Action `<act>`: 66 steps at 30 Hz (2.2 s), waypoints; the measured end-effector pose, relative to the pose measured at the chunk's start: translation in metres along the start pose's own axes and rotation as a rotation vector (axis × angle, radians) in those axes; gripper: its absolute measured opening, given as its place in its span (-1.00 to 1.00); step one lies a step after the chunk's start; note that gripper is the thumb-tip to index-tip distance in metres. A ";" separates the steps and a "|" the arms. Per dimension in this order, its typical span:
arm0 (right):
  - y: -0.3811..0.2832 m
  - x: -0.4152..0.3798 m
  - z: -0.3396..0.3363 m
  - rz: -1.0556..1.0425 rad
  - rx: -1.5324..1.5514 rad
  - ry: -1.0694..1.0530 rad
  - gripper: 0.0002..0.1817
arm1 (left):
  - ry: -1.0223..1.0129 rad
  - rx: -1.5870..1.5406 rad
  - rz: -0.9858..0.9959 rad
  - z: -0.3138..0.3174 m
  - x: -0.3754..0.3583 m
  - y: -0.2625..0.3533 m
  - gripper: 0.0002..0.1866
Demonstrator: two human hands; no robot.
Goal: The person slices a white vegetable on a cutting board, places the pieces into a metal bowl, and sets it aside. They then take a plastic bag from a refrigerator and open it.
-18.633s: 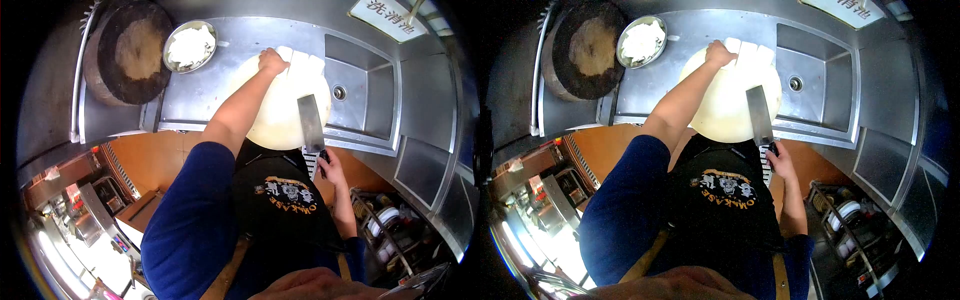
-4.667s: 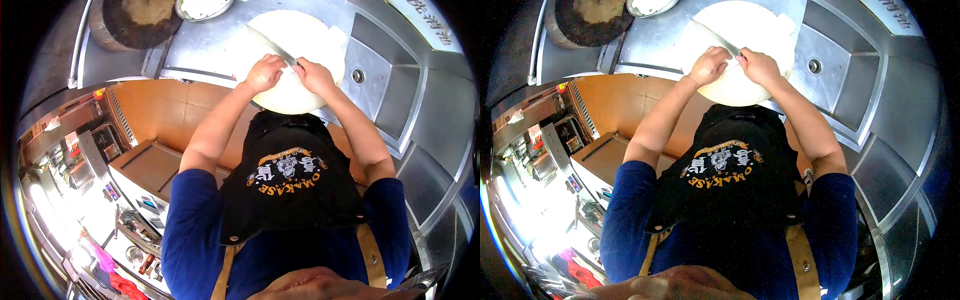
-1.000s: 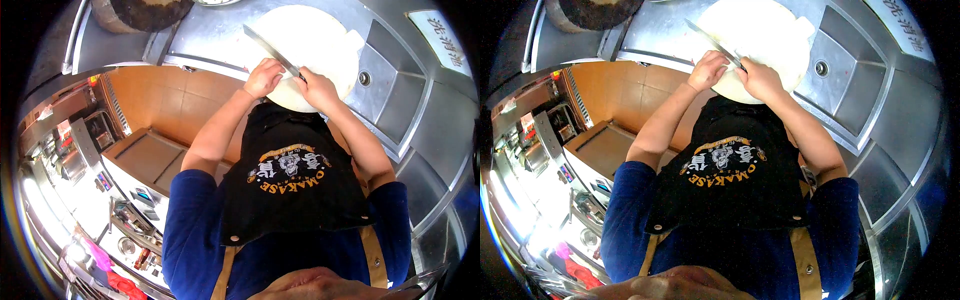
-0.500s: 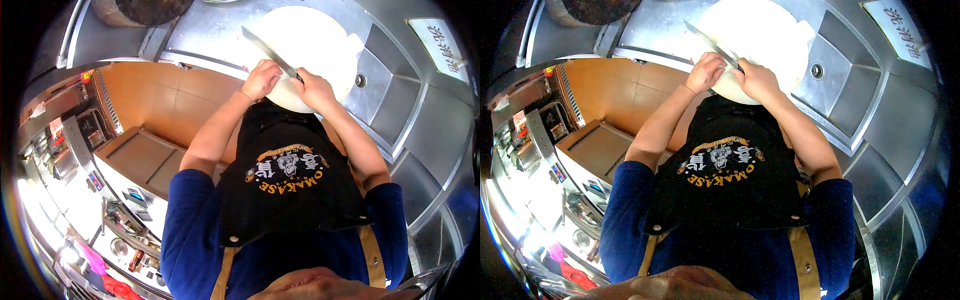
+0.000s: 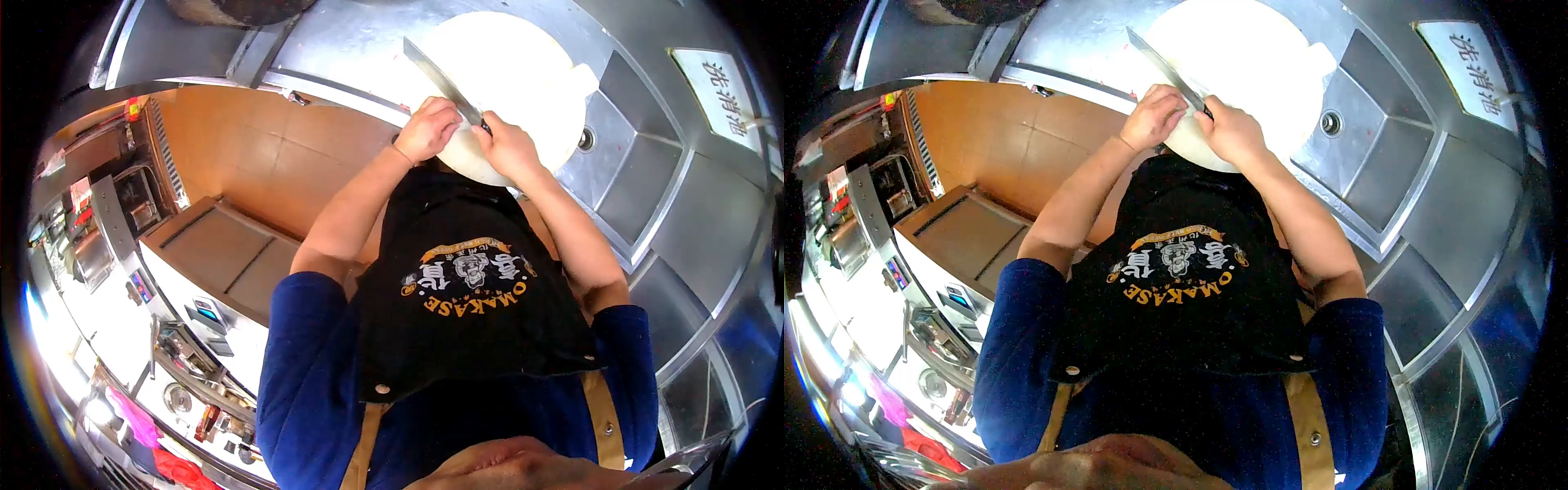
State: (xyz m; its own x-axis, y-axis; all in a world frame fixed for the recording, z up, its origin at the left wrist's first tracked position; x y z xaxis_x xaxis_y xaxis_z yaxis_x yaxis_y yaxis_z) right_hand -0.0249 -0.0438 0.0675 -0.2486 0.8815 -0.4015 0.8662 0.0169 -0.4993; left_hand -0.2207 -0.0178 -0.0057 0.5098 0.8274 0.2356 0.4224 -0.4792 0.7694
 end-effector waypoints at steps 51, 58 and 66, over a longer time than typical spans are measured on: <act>0.013 -0.056 0.001 -0.213 -0.354 0.476 -0.81 | -0.812 0.373 0.249 -0.012 0.053 0.044 0.01; -0.021 -0.124 0.005 -0.106 -0.261 0.433 -0.73 | -0.877 0.427 0.221 0.002 0.111 0.004 -0.02; -0.012 -0.194 0.157 0.622 1.478 0.745 -0.78 | -0.404 0.379 0.124 0.027 0.167 -0.074 -0.22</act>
State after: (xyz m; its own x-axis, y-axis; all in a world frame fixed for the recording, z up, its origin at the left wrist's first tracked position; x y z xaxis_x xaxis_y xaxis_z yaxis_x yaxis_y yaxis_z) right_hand -0.0552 -0.2888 0.0310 0.5311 0.6059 -0.5922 -0.4366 -0.4034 -0.8042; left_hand -0.1467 0.1478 -0.0393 0.7876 0.6161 0.0077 0.5423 -0.6992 0.4659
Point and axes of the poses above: each hand's wrist, its own x-axis towards the middle knuckle, its own z-axis out of the palm, y = z × x, the point moved 1 cm from there along x, towards the middle knuckle, and after that the axes turned 4 degrees about -z, right-handed, at the moved point
